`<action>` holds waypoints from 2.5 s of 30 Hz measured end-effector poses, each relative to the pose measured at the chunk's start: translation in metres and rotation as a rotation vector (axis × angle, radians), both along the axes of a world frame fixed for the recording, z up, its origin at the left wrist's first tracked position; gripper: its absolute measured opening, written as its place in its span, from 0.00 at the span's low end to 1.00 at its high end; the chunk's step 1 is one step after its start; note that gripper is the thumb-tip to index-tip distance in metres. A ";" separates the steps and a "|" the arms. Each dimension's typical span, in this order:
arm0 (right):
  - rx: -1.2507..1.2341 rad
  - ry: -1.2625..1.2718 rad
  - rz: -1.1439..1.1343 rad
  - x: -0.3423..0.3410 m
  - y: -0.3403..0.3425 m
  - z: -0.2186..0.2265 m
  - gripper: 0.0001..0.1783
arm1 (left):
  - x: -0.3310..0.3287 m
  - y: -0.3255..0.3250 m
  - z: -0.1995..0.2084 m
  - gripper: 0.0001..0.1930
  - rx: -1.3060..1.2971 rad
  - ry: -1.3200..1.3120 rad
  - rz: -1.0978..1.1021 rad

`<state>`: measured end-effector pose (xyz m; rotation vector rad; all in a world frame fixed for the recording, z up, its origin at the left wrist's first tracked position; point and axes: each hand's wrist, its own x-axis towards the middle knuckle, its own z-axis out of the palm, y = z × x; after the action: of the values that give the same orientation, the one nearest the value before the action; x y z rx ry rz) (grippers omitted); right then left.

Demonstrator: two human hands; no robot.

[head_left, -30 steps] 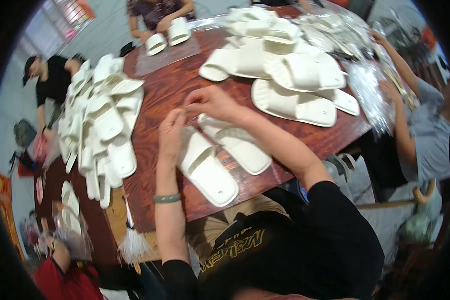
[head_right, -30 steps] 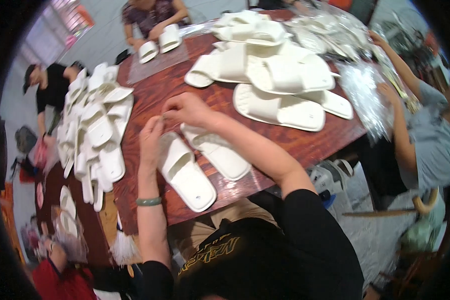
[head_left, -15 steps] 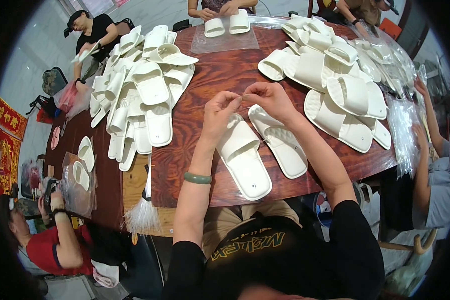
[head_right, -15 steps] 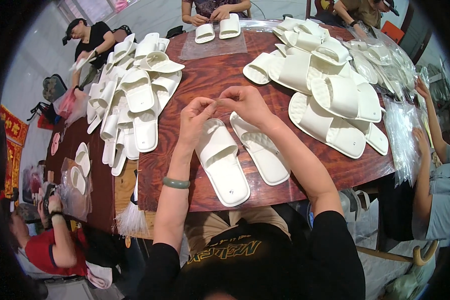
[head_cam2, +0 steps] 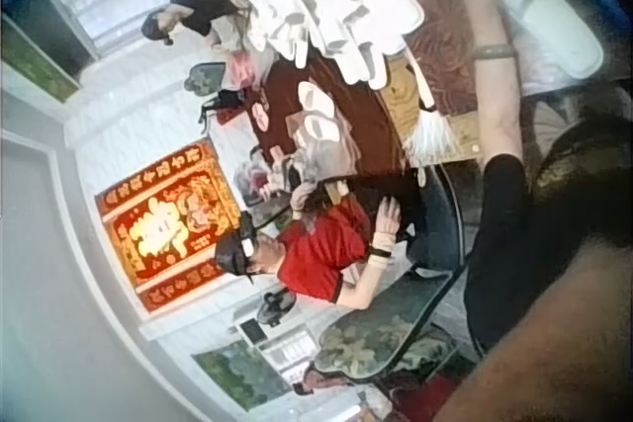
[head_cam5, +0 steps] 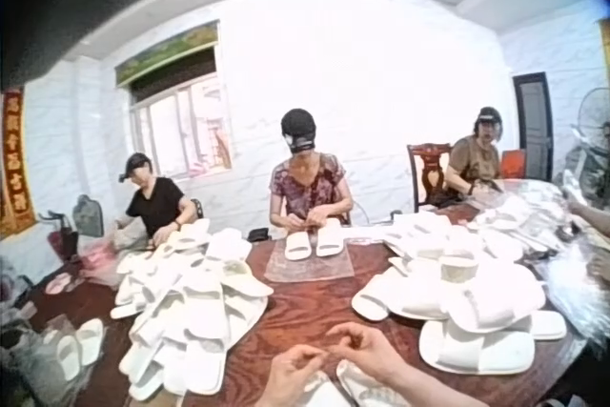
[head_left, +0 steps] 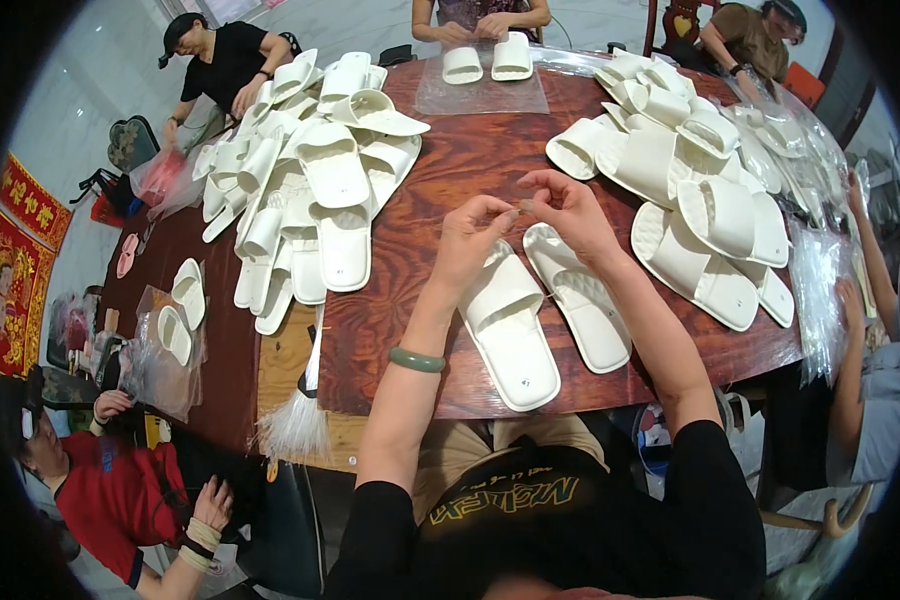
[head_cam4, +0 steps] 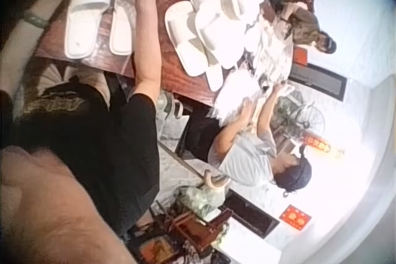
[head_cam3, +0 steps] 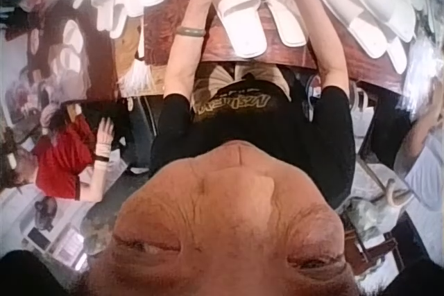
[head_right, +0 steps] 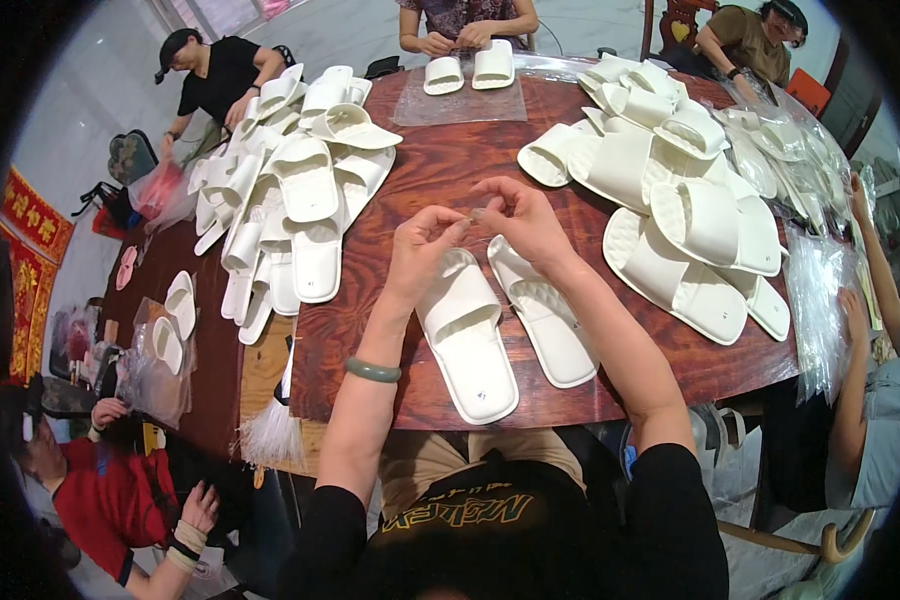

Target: Assembling white slippers by joining uppers and soles and performing quality checks.

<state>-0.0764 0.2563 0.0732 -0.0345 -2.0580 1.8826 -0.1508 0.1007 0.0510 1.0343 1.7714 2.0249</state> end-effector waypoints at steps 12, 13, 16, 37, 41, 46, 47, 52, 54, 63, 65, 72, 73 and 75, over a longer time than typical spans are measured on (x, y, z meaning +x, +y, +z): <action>-0.107 -0.018 0.054 0.001 -0.004 0.001 0.16 | 0.000 0.000 0.000 0.05 0.007 0.038 -0.031; -0.120 -0.009 0.040 0.001 -0.003 0.001 0.16 | 0.002 0.000 0.001 0.05 0.028 -0.015 -0.055; -0.114 -0.028 0.092 0.004 -0.004 0.002 0.16 | 0.001 -0.001 0.000 0.05 0.044 -0.036 -0.063; -0.168 -0.014 0.061 -0.003 -0.003 0.000 0.15 | 0.000 -0.002 0.002 0.05 0.069 -0.047 -0.092; -0.160 -0.007 0.084 -0.001 -0.005 -0.004 0.15 | 0.000 -0.003 0.001 0.05 0.118 -0.104 -0.132; -0.152 -0.033 0.113 0.001 -0.004 0.001 0.13 | 0.003 -0.005 0.001 0.04 0.072 -0.065 -0.103; -0.109 -0.043 0.145 0.002 -0.003 0.000 0.12 | 0.004 -0.007 -0.001 0.04 0.073 -0.093 -0.112; -0.198 -0.022 0.083 -0.006 0.025 -0.020 0.12 | 0.002 -0.007 0.007 0.05 0.064 0.044 0.066; -0.106 0.074 -0.088 -0.016 0.029 -0.029 0.16 | -0.008 -0.015 0.012 0.04 0.141 0.030 0.178; -0.130 -0.125 -0.165 -0.020 0.048 -0.040 0.20 | 0.080 -0.140 0.134 0.09 0.934 -0.194 -0.501; -0.147 -0.087 -0.130 -0.028 0.040 -0.041 0.20 | 0.100 -0.159 0.154 0.10 0.700 0.045 -0.830; -0.243 -0.095 -0.077 -0.022 0.063 -0.071 0.18 | 0.130 -0.048 0.064 0.31 -1.142 0.565 -0.094; -0.280 -0.093 -0.067 -0.023 0.054 -0.068 0.18 | 0.126 -0.040 0.029 0.33 -0.914 0.620 0.107; -0.332 -0.089 -0.062 -0.025 0.068 -0.077 0.16 | 0.118 -0.012 0.002 0.35 -1.058 0.601 0.161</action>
<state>-0.1010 0.3241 -0.0038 -0.2654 -1.7531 2.1964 -0.0325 0.0888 0.0531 1.1430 2.7504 0.5344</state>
